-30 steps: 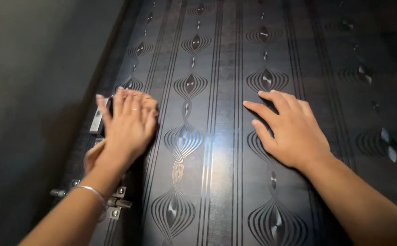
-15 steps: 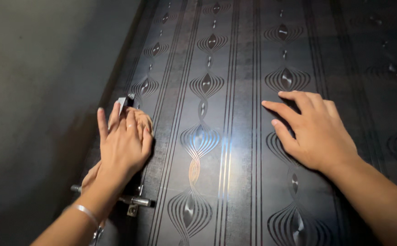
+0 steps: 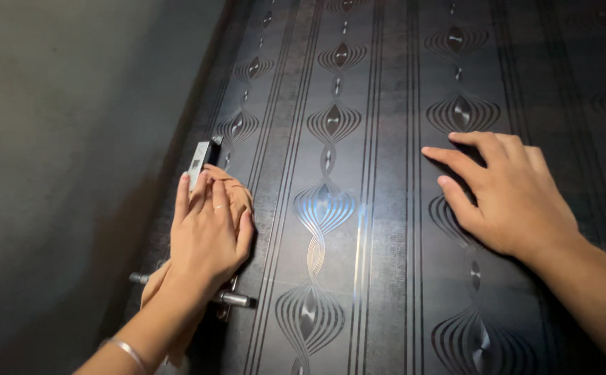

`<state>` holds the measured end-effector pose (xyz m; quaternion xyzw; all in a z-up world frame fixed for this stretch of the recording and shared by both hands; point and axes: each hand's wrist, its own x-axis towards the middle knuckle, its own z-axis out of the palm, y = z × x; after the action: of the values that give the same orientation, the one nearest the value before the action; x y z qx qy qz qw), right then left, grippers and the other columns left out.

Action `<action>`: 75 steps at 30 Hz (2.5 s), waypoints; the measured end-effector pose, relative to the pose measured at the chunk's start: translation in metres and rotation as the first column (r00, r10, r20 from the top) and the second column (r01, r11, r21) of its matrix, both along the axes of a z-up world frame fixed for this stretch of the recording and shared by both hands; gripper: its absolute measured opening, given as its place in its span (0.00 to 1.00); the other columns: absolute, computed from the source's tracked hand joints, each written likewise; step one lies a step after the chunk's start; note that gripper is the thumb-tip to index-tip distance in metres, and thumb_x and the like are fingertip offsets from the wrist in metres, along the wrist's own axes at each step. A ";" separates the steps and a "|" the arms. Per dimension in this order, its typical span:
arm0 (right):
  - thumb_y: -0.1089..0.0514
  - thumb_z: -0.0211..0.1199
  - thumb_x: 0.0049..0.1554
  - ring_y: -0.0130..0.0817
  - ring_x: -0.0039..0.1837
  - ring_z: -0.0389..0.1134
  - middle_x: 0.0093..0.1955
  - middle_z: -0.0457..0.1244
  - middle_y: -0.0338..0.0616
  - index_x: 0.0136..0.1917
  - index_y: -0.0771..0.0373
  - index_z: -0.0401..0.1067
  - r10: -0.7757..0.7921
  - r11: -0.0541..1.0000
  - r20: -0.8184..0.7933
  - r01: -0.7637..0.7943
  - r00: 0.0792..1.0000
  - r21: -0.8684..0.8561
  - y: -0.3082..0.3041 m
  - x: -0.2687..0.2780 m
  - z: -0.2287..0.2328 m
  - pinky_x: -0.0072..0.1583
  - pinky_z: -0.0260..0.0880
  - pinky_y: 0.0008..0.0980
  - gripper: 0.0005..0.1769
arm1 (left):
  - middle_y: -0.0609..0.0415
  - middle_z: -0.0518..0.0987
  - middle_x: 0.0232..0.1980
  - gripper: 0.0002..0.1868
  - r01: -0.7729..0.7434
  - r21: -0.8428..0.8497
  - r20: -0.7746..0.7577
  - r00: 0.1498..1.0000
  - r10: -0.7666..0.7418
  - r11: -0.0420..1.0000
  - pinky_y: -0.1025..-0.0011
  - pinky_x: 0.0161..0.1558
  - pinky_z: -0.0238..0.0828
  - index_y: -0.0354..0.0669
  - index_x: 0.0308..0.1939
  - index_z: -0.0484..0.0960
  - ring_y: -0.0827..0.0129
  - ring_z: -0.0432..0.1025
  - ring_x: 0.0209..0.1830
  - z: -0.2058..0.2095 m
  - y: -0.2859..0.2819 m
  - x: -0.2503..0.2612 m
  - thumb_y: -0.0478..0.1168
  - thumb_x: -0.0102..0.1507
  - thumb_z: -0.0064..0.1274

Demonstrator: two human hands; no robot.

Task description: The person wipes the surface of a dark metal door with a light-colored cloth, moving methodically from the upper lock area down to the lower latch. The person uses the left hand to stabilize the door while the right hand wipes in vertical and horizontal strokes.

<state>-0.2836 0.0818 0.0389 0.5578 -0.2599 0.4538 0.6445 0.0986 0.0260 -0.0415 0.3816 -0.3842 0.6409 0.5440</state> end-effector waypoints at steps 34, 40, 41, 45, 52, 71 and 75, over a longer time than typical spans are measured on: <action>0.50 0.59 0.57 0.43 0.70 0.58 0.67 0.62 0.41 0.64 0.48 0.75 0.138 0.990 -0.041 -0.138 0.990 0.010 0.008 0.005 -0.004 0.68 0.57 0.46 0.21 | 0.31 0.65 0.75 0.28 0.530 -0.006 0.131 0.841 -0.525 0.848 0.48 0.76 0.42 0.34 0.71 0.71 0.36 0.50 0.79 0.118 -0.030 0.005 0.44 0.69 0.36; 0.50 0.59 0.58 0.43 0.69 0.58 0.67 0.62 0.42 0.65 0.50 0.75 0.144 0.990 -0.048 -0.144 0.988 0.002 0.007 0.004 -0.005 0.68 0.57 0.46 0.21 | 0.24 0.61 0.75 0.29 0.426 -0.102 0.138 0.901 -0.411 0.899 0.46 0.74 0.40 0.35 0.73 0.71 0.25 0.48 0.76 0.110 -0.045 -0.026 0.43 0.70 0.38; 0.51 0.59 0.58 0.43 0.69 0.58 0.67 0.62 0.42 0.64 0.50 0.75 0.147 0.989 -0.050 -0.148 0.988 -0.005 0.007 0.004 -0.004 0.68 0.57 0.46 0.21 | 0.26 0.62 0.75 0.28 0.432 -0.107 0.172 0.895 -0.412 0.895 0.47 0.75 0.41 0.36 0.72 0.72 0.27 0.49 0.76 0.111 -0.042 -0.036 0.43 0.69 0.39; 0.51 0.60 0.57 0.43 0.69 0.60 0.65 0.62 0.42 0.63 0.50 0.76 0.165 0.986 -0.047 -0.166 0.985 -0.020 0.006 0.007 -0.005 0.67 0.59 0.45 0.21 | 0.44 0.65 0.78 0.19 -0.067 -0.107 0.295 0.951 0.096 0.992 0.46 0.82 0.42 0.37 0.62 0.72 0.41 0.55 0.82 0.095 -0.018 -0.079 0.42 0.69 0.44; 0.51 0.60 0.56 0.41 0.67 0.61 0.63 0.63 0.40 0.62 0.49 0.76 0.169 0.985 -0.027 -0.169 0.985 -0.024 0.008 0.007 -0.008 0.65 0.60 0.44 0.21 | 0.34 0.61 0.77 0.31 0.296 0.213 0.663 0.656 -0.361 0.931 0.47 0.79 0.40 0.39 0.75 0.67 0.39 0.49 0.82 0.075 0.009 -0.104 0.44 0.67 0.41; 0.50 0.58 0.56 0.47 0.74 0.56 0.70 0.60 0.49 0.67 0.53 0.72 0.136 0.984 0.000 -0.135 0.991 -0.113 -0.001 0.006 -0.001 0.70 0.54 0.47 0.26 | 0.38 0.66 0.73 0.27 0.481 0.058 0.306 0.825 -0.474 0.875 0.43 0.77 0.42 0.48 0.70 0.74 0.35 0.52 0.78 0.098 -0.014 -0.080 0.45 0.66 0.45; 0.48 0.57 0.57 0.49 0.76 0.55 0.73 0.59 0.51 0.70 0.52 0.70 0.100 0.990 0.032 -0.096 0.995 -0.108 -0.005 0.006 0.000 0.72 0.53 0.49 0.28 | 0.42 0.70 0.72 0.26 0.427 0.131 0.522 0.737 -0.428 0.895 0.40 0.81 0.40 0.43 0.67 0.73 0.38 0.56 0.79 0.074 0.010 -0.129 0.43 0.65 0.45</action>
<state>-0.2777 0.0766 0.0391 0.5263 -0.2198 0.5082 0.6453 -0.0306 0.0356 0.0327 0.0882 -0.5989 0.5791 0.5460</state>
